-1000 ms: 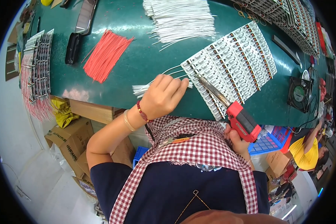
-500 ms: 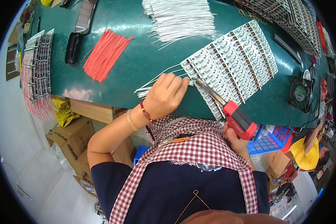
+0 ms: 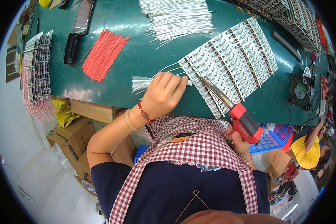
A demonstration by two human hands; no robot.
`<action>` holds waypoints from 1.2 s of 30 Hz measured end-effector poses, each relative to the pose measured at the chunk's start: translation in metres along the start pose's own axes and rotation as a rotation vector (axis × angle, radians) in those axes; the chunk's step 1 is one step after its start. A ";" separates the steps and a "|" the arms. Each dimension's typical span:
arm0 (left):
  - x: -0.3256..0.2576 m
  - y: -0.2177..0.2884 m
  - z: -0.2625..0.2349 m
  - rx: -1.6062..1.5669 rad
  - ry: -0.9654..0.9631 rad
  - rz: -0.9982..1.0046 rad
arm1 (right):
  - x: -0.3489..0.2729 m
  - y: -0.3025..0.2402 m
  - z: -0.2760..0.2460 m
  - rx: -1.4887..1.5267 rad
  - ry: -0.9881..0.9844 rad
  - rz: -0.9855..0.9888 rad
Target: The person solders wires onto circuit board panels using a soldering iron, sets aside a finished panel, and inserts and solders white and red wires onto a new panel.
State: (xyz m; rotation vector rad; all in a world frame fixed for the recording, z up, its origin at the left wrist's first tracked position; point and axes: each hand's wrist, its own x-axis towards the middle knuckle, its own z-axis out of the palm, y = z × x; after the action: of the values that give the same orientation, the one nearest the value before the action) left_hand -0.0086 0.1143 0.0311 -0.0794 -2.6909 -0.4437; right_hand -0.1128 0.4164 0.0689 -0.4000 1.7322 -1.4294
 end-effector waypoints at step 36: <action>-0.005 0.016 0.004 0.002 0.050 0.027 | -0.015 0.016 -0.010 -0.044 0.070 0.017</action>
State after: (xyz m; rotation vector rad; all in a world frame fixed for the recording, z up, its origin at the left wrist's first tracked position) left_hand -0.0034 0.1310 0.0302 -0.1031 -2.6380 -0.4296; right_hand -0.1069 0.4380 0.0598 -0.3612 1.8215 -1.4104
